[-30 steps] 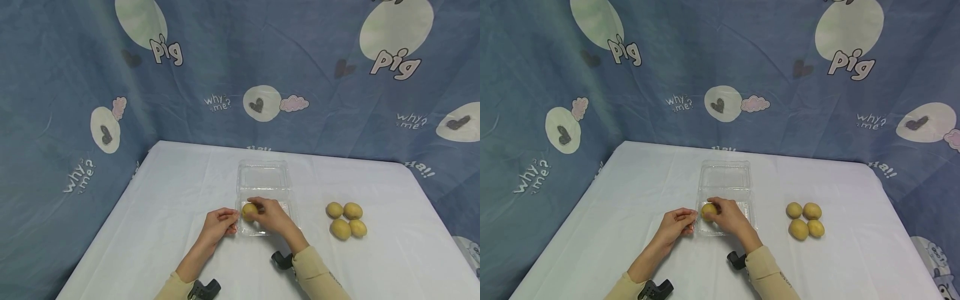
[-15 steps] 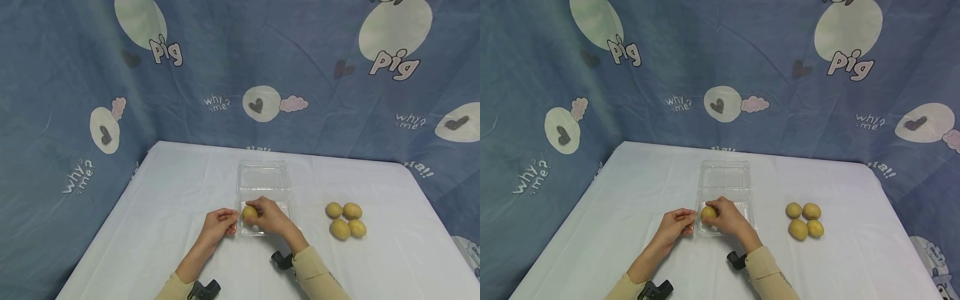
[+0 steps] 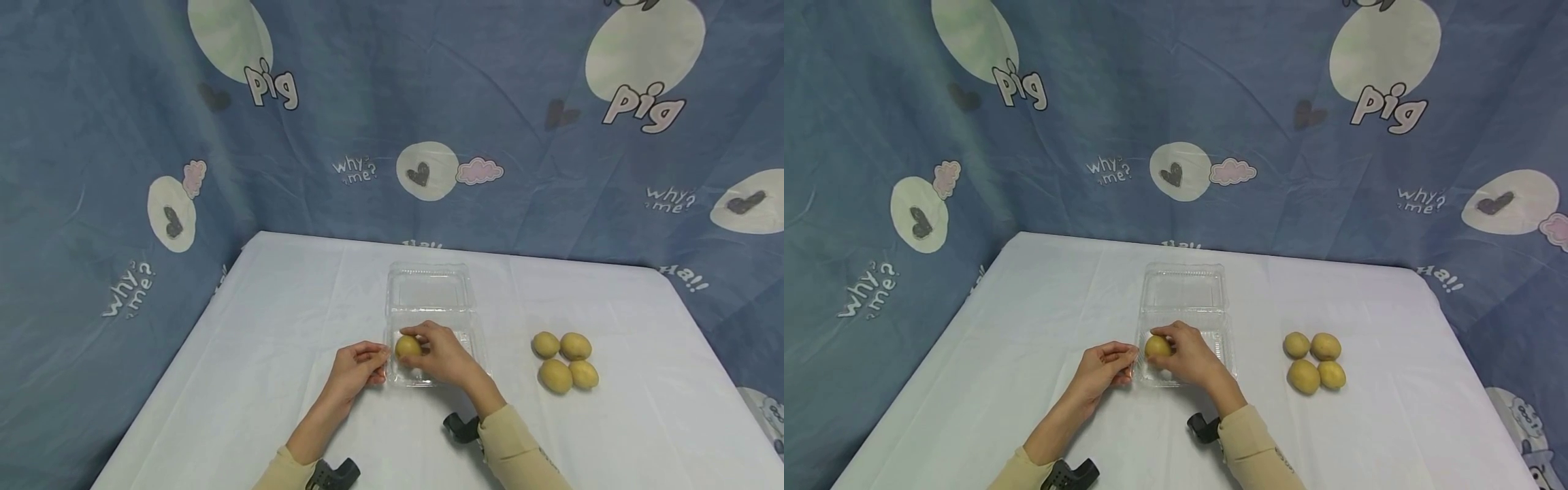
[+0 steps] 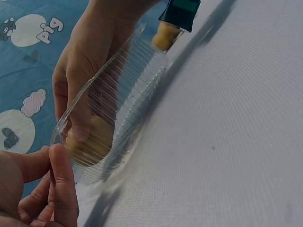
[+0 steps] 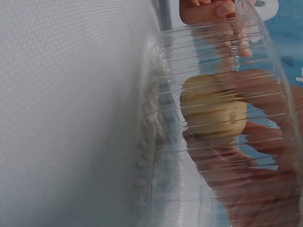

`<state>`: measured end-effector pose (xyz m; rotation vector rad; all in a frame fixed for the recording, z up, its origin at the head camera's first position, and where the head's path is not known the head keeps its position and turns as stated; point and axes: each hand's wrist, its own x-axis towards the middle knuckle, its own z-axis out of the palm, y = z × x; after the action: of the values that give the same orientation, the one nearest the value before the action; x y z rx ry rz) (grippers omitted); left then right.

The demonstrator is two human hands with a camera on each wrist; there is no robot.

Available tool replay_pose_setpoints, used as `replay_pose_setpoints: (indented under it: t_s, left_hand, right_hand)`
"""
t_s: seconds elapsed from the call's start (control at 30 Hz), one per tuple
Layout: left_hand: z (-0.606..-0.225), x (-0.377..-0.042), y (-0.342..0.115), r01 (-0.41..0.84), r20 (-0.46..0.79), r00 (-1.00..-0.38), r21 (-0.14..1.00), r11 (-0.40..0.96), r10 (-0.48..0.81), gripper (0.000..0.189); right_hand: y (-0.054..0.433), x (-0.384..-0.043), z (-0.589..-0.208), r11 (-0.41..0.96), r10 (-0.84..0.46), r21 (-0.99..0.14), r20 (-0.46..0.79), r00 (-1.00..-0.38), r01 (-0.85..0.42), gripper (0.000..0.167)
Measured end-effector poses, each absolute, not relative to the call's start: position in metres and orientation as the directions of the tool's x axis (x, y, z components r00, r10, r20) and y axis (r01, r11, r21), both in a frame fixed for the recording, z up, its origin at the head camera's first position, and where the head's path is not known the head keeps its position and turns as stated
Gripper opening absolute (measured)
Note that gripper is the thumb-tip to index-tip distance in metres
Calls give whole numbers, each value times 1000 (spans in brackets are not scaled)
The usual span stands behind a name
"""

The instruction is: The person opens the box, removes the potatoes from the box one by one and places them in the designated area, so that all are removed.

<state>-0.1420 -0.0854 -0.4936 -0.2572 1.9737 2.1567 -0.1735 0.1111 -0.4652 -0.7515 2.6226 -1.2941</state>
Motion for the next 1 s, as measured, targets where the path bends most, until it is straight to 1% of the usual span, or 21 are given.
replay_pose_setpoints:
  t_s: [0.4,1.0]
  left_hand:
    - [-493,-142,-85,-271,-269,-963,958,-91,32,21]
    - [-494,-141,-85,-281,-280,-960,956,-83,28,22]
  right_hand:
    - [117,-170,-463,480,-450,-780,173,-876,-401,42]
    - [124,-162,-463,447,-423,-772,263,-867,-452,43]
